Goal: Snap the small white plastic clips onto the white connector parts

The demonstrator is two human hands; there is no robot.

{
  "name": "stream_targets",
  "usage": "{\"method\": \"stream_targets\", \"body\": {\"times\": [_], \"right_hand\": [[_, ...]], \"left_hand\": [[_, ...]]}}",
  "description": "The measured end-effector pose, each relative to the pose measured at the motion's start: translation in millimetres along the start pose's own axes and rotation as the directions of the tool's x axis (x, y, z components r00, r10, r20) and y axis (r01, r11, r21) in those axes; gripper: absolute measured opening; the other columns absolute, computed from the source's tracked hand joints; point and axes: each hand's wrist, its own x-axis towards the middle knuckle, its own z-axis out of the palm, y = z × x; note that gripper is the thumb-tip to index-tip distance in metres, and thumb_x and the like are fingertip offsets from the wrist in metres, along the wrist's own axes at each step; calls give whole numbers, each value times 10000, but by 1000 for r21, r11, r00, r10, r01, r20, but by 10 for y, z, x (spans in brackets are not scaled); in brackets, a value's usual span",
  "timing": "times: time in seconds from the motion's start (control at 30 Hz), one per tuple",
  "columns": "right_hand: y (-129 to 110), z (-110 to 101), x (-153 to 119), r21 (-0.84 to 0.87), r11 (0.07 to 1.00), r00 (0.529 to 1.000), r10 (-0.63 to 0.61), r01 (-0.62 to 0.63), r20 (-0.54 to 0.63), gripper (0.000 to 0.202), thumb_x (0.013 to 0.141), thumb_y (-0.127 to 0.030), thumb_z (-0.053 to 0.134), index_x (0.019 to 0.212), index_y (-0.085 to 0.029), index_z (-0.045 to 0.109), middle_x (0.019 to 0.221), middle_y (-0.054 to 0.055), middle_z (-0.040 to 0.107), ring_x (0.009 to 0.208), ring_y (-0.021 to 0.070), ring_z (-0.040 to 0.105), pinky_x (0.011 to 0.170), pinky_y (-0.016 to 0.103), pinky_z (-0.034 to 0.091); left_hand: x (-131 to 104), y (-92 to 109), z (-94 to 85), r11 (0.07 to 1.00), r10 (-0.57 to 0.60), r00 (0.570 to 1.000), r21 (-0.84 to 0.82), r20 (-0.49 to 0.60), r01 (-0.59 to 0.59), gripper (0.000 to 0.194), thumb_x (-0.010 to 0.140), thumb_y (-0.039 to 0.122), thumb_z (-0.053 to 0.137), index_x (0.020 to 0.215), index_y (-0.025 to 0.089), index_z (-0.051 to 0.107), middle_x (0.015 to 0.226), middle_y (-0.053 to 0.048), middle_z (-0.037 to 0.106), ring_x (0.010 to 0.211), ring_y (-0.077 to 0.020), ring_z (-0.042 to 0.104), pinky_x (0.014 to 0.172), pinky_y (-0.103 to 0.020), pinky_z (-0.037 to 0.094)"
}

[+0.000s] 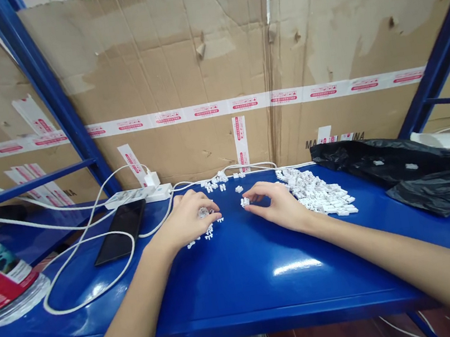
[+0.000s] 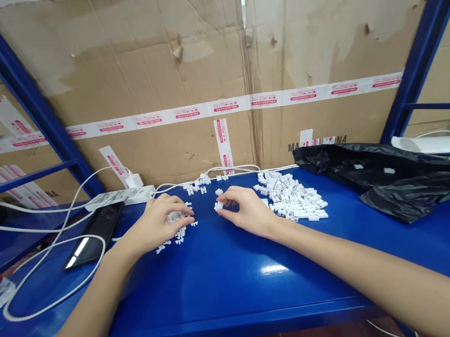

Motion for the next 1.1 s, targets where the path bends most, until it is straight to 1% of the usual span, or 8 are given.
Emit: {"method": "stream_targets", "body": {"times": [0.3, 0.5, 0.6, 0.73, 0.83, 0.93, 1.0, 1.1], "right_hand": [[58, 6, -9, -89, 992, 993, 93, -86, 73, 106, 845, -199, 762, 951, -193, 766, 939, 54, 700, 855, 190, 669, 760, 327, 544], [78, -42, -11, -189, 971, 989, 149, -144, 11, 206, 804, -284, 795, 959, -178, 709, 923, 66, 675, 881, 233, 633, 783, 376, 503], [-11, -79, 4, -169, 980, 994, 108, -101, 32, 105, 860, -270, 718, 839, -197, 645, 807, 18, 686, 747, 179, 625, 683, 309, 478], [-107, -67, -10, -170, 983, 978, 96, -64, 185, 308, 944, -289, 598, 648, -207, 627, 620, -8, 677, 560, 147, 601, 592, 294, 461], [-108, -42, -21, -233, 972, 980, 80, -36, 180, 158, 926, -267, 606, 896, -209, 750, 958, 59, 786, 880, 235, 714, 770, 357, 539], [-57, -56, -9, -380, 924, 983, 115, -52, 146, 354, 925, -282, 606, 1260, -192, 682, 1332, 98, 688, 1216, 285, 631, 994, 421, 506], [1, -96, 7, -474, 876, 977, 166, -84, 134, 370, 936, -271, 582, 1284, -178, 667, 1326, 104, 688, 1213, 284, 629, 1024, 423, 490], [118, -190, 35, -581, 795, 962, 262, -171, 75, 296, 937, -226, 551, 1166, -142, 718, 1253, 168, 694, 1179, 346, 617, 998, 502, 464]], "left_hand": [[14, 58, 57, 1000, 12, 998, 26, 64, -14, 149, 891, 333, 674, 820, 254, 779, 938, -44, 696, 1040, -276, 547, 951, -448, 330], [42, 20, 151, 997, 3, 1000, 72, 25, -5, 154, 909, 285, 656, 801, 205, 733, 917, -56, 705, 1013, -274, 565, 942, -456, 336], [43, 46, 174, 996, 10, 1000, 88, 20, -12, 162, 918, 286, 641, 807, 200, 721, 914, -59, 704, 1000, -274, 569, 921, -451, 345], [29, 113, 176, 992, 6, 1000, 123, 5, -6, 184, 926, 333, 640, 837, 197, 726, 945, -73, 698, 1024, -291, 562, 933, -467, 345], [23, 131, 175, 991, 10, 1000, 131, -1, -9, 173, 932, 325, 629, 868, 204, 734, 958, -75, 693, 1034, -295, 558, 940, -472, 340], [29, 110, 180, 992, 8, 1000, 124, 12, -9, 165, 934, 303, 622, 877, 209, 745, 955, -79, 698, 1026, -295, 555, 932, -472, 337], [37, 90, 185, 992, 15, 1000, 124, 22, -18, 175, 941, 279, 606, 873, 215, 753, 953, -78, 699, 1011, -290, 555, 922, -468, 338], [44, 77, 187, 992, 27, 999, 120, 36, -31, 192, 948, 235, 581, 864, 215, 752, 942, -70, 697, 984, -276, 555, 907, -460, 342]]}}
